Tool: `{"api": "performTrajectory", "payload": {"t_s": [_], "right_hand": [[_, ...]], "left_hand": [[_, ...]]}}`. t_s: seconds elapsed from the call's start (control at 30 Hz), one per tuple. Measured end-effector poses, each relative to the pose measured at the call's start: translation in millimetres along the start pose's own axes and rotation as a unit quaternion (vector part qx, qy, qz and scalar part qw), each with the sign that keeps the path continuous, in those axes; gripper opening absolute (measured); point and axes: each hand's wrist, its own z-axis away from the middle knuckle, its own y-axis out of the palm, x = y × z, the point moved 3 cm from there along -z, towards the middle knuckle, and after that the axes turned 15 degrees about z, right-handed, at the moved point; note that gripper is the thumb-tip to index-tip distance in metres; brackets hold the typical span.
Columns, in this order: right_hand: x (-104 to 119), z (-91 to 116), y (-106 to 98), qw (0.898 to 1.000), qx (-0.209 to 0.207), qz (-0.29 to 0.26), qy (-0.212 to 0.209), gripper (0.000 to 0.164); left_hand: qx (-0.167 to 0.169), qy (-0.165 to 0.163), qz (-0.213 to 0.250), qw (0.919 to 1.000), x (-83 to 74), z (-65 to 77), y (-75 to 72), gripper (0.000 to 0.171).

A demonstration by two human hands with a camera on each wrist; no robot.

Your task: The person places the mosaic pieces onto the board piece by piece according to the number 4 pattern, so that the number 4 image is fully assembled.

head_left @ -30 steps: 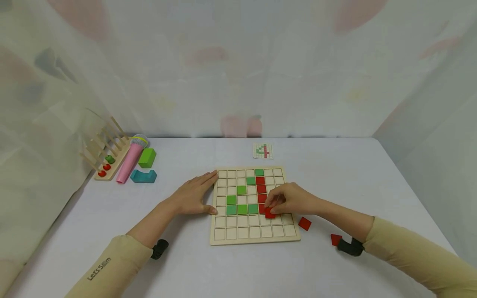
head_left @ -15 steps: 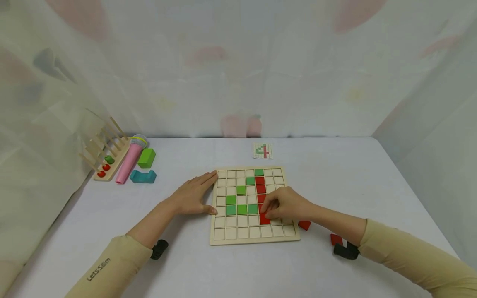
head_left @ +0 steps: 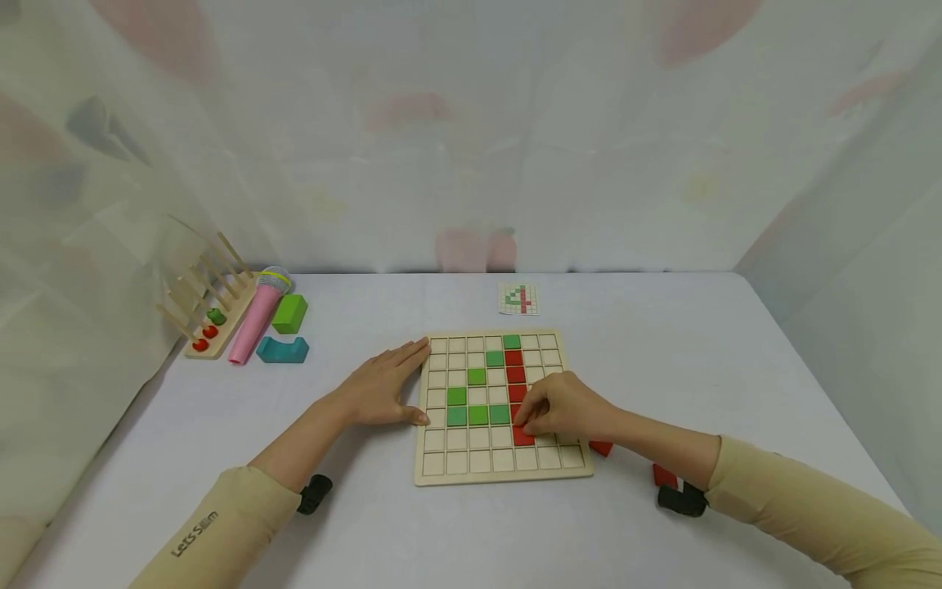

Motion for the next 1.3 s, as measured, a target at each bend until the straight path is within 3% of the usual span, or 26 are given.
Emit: {"api": "performTrajectory", "payload": {"t_s": [0.43, 0.97, 1.3], "right_hand": [[-5, 9, -13, 1.000, -0.007, 0.018, 0.024, 0.006], [-47, 44, -29, 0.997, -0.005, 0.022, 0.071, 0.011], [-63, 58, -36, 0.997, 0.053, 0.022, 0.052, 0.013]], "left_hand": [[0.000, 0.004, -0.005, 1.0000, 0.0, 0.3, -0.1, 0.114], [-0.003, 0.009, 0.004, 0.9999, -0.1, 0.8, -0.7, 0.113], [-0.002, 0.007, 0.006, 1.0000, 0.9, -0.7, 1.0, 0.113]]}}
